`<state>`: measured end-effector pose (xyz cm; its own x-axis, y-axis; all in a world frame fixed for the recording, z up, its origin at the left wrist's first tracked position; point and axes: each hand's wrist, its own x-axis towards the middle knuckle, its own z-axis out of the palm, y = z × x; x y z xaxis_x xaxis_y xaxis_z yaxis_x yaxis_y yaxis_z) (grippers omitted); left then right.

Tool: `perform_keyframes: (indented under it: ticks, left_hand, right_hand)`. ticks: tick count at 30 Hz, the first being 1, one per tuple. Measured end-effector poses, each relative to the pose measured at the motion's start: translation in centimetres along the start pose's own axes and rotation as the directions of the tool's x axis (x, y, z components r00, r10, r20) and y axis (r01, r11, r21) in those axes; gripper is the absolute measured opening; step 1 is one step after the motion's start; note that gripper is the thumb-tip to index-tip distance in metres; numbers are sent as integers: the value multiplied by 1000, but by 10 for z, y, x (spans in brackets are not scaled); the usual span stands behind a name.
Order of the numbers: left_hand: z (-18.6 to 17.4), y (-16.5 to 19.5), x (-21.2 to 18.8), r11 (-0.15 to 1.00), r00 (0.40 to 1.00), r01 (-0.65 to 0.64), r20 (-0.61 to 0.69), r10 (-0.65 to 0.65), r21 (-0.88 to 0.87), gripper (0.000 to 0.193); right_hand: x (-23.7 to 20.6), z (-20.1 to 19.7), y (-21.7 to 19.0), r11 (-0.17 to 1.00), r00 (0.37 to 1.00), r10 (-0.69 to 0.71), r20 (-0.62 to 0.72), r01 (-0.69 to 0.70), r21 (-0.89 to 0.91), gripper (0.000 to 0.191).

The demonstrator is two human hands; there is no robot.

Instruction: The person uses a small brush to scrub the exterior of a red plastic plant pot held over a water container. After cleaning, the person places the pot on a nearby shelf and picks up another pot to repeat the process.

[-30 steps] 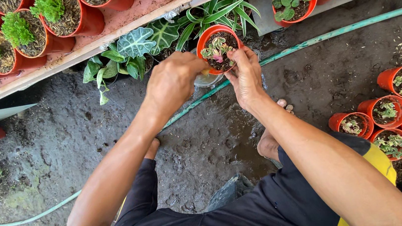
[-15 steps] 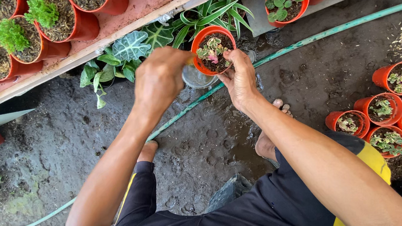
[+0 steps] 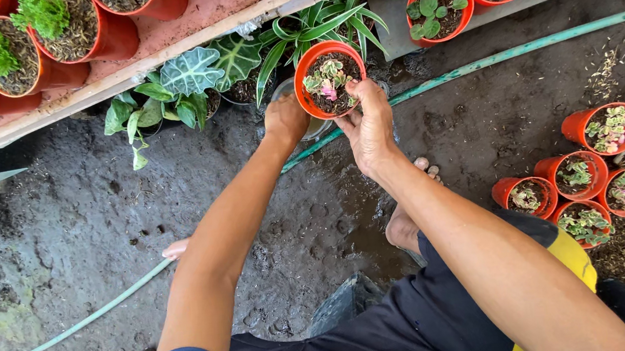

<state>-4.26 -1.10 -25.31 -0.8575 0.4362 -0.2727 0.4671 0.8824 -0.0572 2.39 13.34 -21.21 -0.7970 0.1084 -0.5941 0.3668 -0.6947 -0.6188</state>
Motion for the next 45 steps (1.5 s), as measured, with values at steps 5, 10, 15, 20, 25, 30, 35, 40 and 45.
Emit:
perform_keyframes:
  ticks: [5, 10, 15, 20, 25, 30, 35, 40, 45]
  left_hand:
    - [-27, -24, -31, 953, 985, 128, 147, -91, -274, 20]
    - [-92, -56, -86, 815, 958, -56, -261, -119, -577, 17]
    - [-117, -58, -96, 839, 837, -323, -547, 36, -439, 23]
    - [-104, -56, -88, 882, 820, -373, -547, 169, -287, 22]
    - [-93, -60, -86, 905, 832, -365, -513, 211, -219, 22]
    - [-91, -62, -85, 939, 844, -341, -455, 284, -46, 31]
    - [-92, -63, -88, 929, 858, -354, -433, 278, -106, 33]
    - [-92, -56, -95, 927, 920, -273, -350, 173, -259, 34]
    - [-87, -45, -106, 907, 942, -210, -324, 88, -366, 38]
  right_hand:
    - [3, -2, 5, 1000, 1000, -29, 8, 29, -11, 48]
    - [3, 0, 15, 995, 999, 7, -43, -11, -99, 57]
    - [0, 5, 20, 992, 998, 28, -53, -34, -122, 63]
    - [-1, 6, 22, 995, 998, 45, -35, -48, -91, 62]
    - [0, 8, 26, 991, 998, 48, -50, -54, -126, 60]
    - [0, 9, 29, 988, 996, 53, -65, -62, -139, 55]
    - [1, 10, 30, 990, 994, 77, -73, -85, -116, 52]
    - [-1, 10, 33, 986, 992, 93, -89, -105, -131, 49]
    - [-1, 8, 39, 982, 994, 55, -91, -70, -175, 47]
